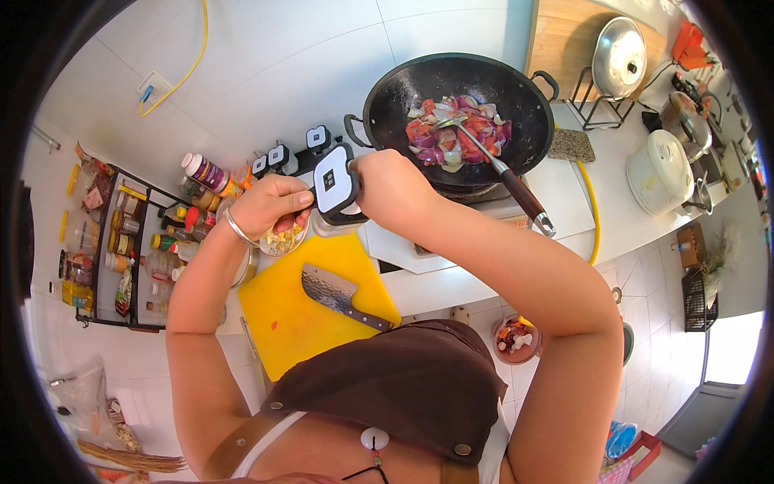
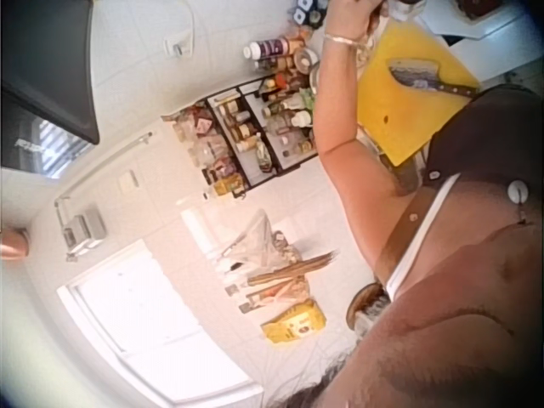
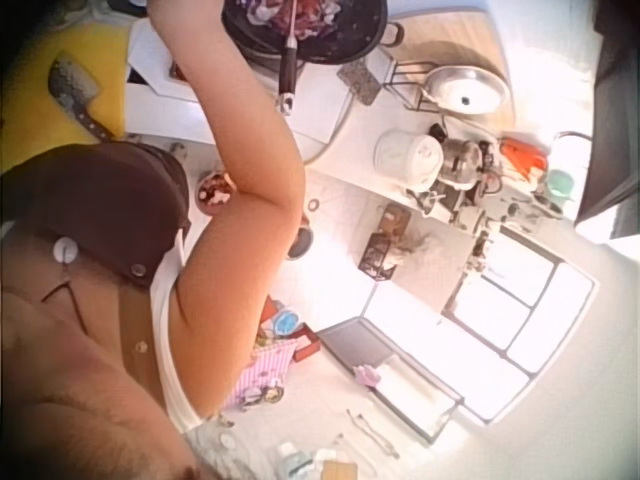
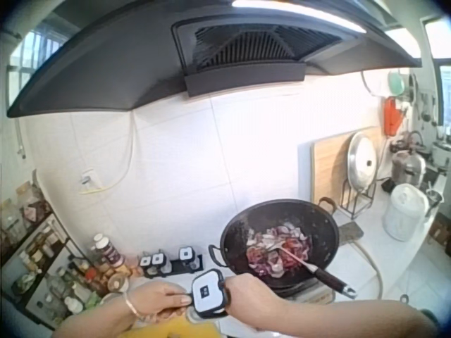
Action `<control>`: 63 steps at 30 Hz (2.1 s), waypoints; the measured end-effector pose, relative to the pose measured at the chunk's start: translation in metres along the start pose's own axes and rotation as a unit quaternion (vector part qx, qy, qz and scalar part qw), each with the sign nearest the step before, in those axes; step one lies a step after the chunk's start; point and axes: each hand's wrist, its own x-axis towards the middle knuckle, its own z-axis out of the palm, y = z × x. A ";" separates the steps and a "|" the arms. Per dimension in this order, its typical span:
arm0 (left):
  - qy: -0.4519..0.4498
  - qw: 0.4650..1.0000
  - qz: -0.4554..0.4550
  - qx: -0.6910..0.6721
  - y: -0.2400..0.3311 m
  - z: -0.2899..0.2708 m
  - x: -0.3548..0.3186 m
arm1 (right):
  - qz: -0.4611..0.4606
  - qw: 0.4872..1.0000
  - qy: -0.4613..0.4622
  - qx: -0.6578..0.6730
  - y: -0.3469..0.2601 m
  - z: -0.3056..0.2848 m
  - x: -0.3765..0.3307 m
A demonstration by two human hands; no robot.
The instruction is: The person stir-fries vegetables in a wok by hand and adds various seasonings including salt, soy sauce, and a liquid from a yellow bottle.
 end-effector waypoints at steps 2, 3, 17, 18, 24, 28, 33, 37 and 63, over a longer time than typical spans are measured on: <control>0.000 1.000 -0.005 0.012 0.005 0.001 0.002 | 0.021 0.999 0.008 0.042 0.001 0.001 0.001; -0.003 1.000 -0.001 0.005 0.004 0.000 0.003 | 0.031 0.998 0.011 0.062 0.002 0.001 0.002; 0.032 0.989 0.039 -0.139 -0.007 -0.012 0.024 | 0.173 0.952 0.065 0.243 0.021 -0.043 0.023; 0.033 0.989 0.044 -0.139 -0.005 -0.012 0.026 | 0.173 0.958 0.062 0.222 0.018 -0.046 0.023; 0.027 0.986 0.054 -0.158 -0.003 -0.011 0.039 | 0.155 0.964 0.064 0.206 0.023 -0.047 0.027; 0.020 0.983 0.043 -0.177 -0.005 -0.012 0.043 | 0.170 0.955 0.063 0.235 0.027 -0.048 0.029; 0.024 0.981 0.049 -0.186 -0.003 -0.012 0.048 | 0.207 0.892 0.085 0.392 0.041 -0.064 0.036; 0.023 0.979 0.064 -0.190 -0.005 -0.012 0.043 | 0.192 0.891 0.171 0.374 0.059 -0.089 0.055; 0.061 0.975 0.018 -0.212 -0.061 -0.006 0.004 | 0.168 0.909 0.381 0.009 0.123 -0.176 0.122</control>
